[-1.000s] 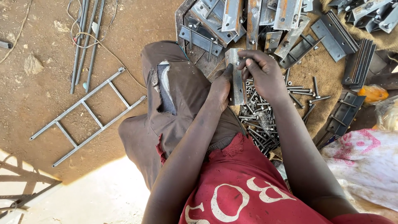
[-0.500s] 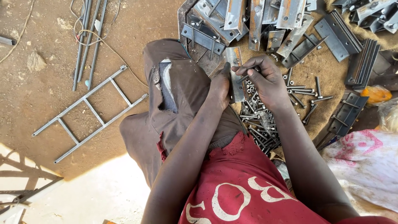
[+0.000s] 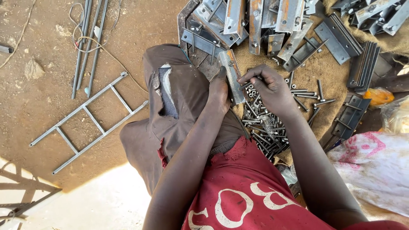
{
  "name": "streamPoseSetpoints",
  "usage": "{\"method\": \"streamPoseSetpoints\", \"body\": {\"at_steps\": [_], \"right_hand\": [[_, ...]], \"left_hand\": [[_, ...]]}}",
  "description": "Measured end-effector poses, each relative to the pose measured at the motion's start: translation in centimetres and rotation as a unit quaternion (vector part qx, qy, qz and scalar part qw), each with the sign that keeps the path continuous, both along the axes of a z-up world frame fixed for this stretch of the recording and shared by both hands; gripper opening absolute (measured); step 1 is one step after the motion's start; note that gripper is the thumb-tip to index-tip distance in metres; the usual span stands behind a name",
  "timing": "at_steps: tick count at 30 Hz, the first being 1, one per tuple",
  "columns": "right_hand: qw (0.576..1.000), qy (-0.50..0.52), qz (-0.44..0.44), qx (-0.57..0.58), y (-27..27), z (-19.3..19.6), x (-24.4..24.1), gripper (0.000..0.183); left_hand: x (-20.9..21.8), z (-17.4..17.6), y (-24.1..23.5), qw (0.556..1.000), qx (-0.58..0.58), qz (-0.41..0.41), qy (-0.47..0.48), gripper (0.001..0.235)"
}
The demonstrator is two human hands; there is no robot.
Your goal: Inserting metal bolts into pre-drilled holes in metal brackets on a fabrication floor.
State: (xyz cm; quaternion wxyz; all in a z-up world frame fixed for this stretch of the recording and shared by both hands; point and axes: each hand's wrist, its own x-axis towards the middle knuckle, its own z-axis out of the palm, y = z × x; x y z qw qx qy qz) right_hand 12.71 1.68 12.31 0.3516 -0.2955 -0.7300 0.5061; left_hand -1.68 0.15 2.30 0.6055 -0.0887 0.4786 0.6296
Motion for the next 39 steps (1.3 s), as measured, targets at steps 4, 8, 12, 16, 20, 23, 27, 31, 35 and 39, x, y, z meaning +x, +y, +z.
{"method": "streamPoseSetpoints", "body": {"at_steps": [4,8,12,16,20,23,27,31,35,39], "right_hand": [[0.991,-0.128,0.042,0.015,-1.1,3.2,-1.1,0.022],[0.971,-0.227,0.047,0.060,-1.0,2.5,-1.4,0.024],[0.970,-0.221,0.068,0.067,-1.4,1.5,-1.3,0.042],[0.964,-0.263,-0.034,-0.029,-1.2,0.5,-1.1,0.048],[0.934,-0.331,-0.053,-0.121,-1.2,-0.3,-1.9,0.088],[0.936,-0.301,-0.064,-0.169,-1.9,-0.7,-2.2,0.109],[0.952,-0.195,-0.108,-0.210,-2.3,0.0,-2.0,0.088],[0.959,-0.143,-0.187,-0.159,-2.2,2.2,-0.4,0.079],[0.947,-0.097,-0.289,-0.099,2.1,-2.1,4.8,0.073],[0.924,-0.026,-0.356,-0.137,7.6,-6.3,7.1,0.067]], "left_hand": [[0.0,-0.4,-0.2,0.999,-0.019,-0.025,0.039,0.048],[0.0,-1.3,0.2,1.000,-0.016,0.013,0.015,0.040],[0.1,-3.8,0.4,1.000,-0.019,0.002,0.025,0.039],[0.1,-1.7,0.3,1.000,0.001,0.007,0.000,0.040],[0.2,-1.6,0.5,0.996,0.007,-0.048,0.072,0.054],[0.6,-6.4,1.6,0.989,0.070,-0.102,0.080,0.059],[1.0,-1.1,-0.5,0.972,0.136,-0.173,0.087,0.045],[1.0,-1.1,-0.3,0.961,0.117,-0.186,0.165,0.047],[0.2,-1.8,-0.1,0.976,0.077,-0.138,0.148,0.046],[0.7,-1.7,-0.2,0.977,0.062,-0.139,0.150,0.044]]}}
